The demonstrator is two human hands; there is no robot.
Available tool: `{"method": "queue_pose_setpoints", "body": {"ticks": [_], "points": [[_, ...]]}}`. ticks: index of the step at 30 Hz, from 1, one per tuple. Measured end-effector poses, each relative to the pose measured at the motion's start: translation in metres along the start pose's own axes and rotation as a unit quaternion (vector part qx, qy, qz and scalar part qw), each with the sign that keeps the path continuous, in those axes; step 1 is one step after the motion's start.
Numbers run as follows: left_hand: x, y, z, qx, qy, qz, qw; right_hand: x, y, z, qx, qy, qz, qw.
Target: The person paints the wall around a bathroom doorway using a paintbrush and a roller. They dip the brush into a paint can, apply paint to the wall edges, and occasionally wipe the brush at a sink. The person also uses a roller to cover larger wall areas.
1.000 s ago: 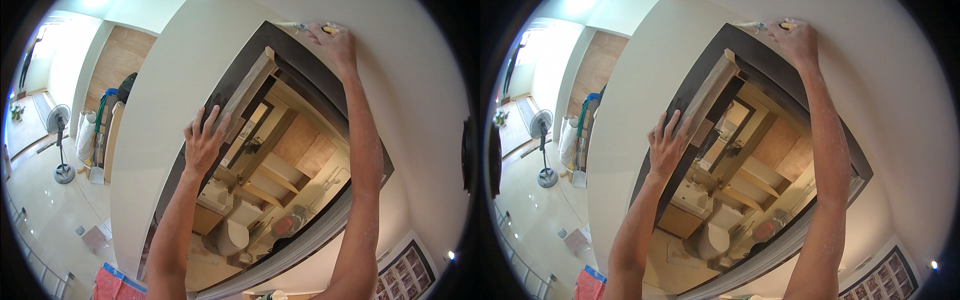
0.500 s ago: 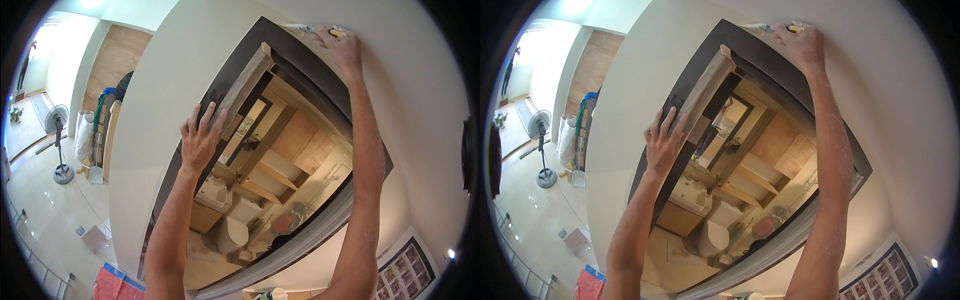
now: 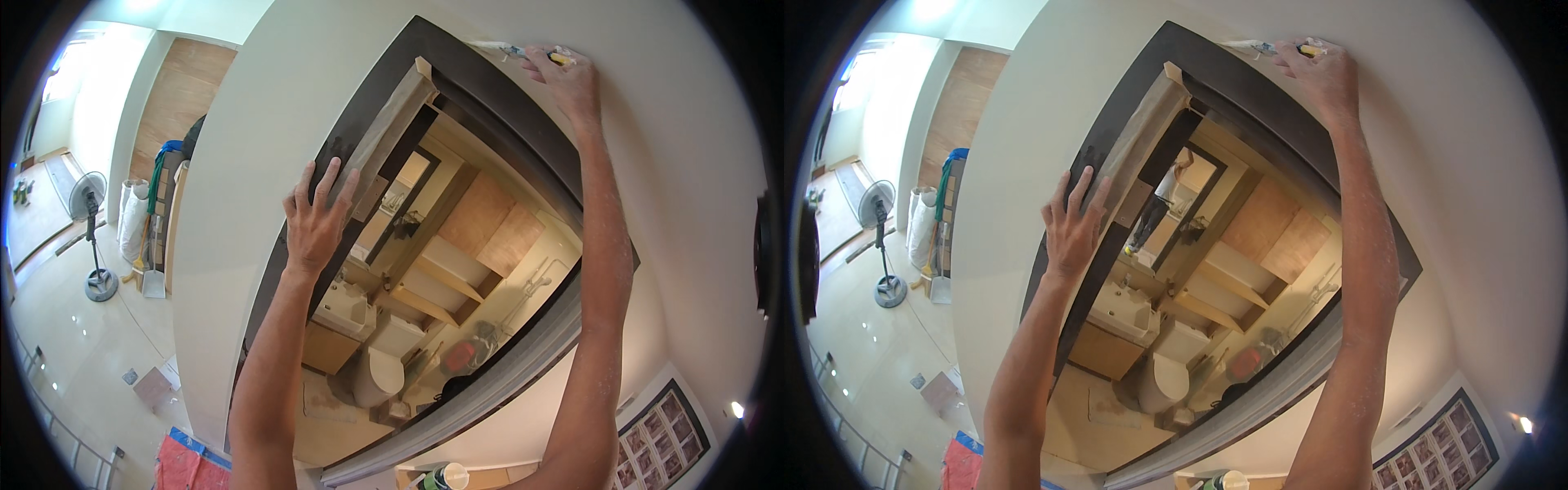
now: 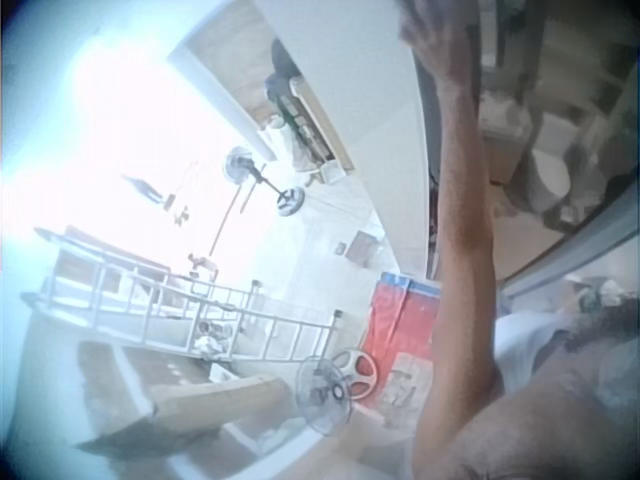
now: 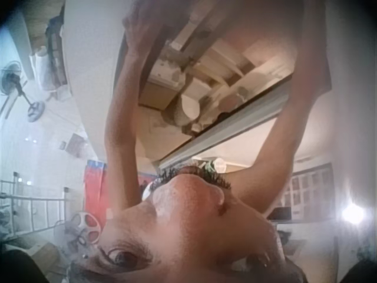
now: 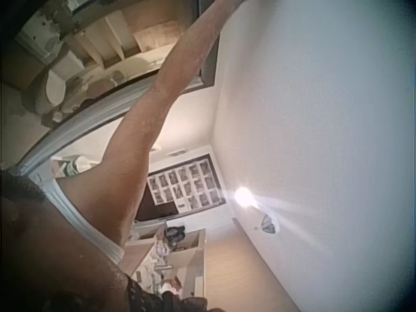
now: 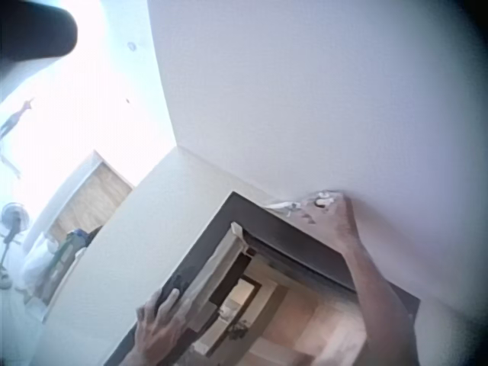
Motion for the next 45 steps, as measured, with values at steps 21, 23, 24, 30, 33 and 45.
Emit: {"method": "queue_pose_setpoints", "body": {"ticks": [21,23,24,30,33,45], "points": [[-0.004,0.001,0.012,-0.055,-0.023,-0.003,0.998,0.014,0.022,-0.023,0.025,-0.019,0.019,0.999],[-0.005,0.000,0.012,-0.060,-0.023,-0.004,0.998,0.014,0.026,-0.027,0.023,-0.020,0.018,0.999],[-0.005,0.000,0.012,-0.063,-0.023,-0.004,0.998,0.014,0.029,-0.029,0.024,-0.021,0.016,0.999],[-0.005,0.001,0.010,-0.064,-0.024,-0.002,0.998,0.019,0.045,-0.041,0.053,-0.021,0.019,0.998],[-0.004,-0.001,0.012,-0.073,-0.028,-0.002,0.997,0.020,0.054,-0.046,0.061,-0.016,0.012,0.998],[-0.003,-0.003,0.010,-0.075,-0.027,0.027,0.996,0.033,0.087,-0.068,0.081,-0.037,0.009,0.996]]}}
Point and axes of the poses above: each hand's wrist, its own x-axis away from the middle knuckle, its own y-axis out of the back of the hand, z = x × y, the point moved 8 cm from there along -x, towards the middle knuckle, and after that the axes turned 11 degrees about -z, right-handed, at the moved point
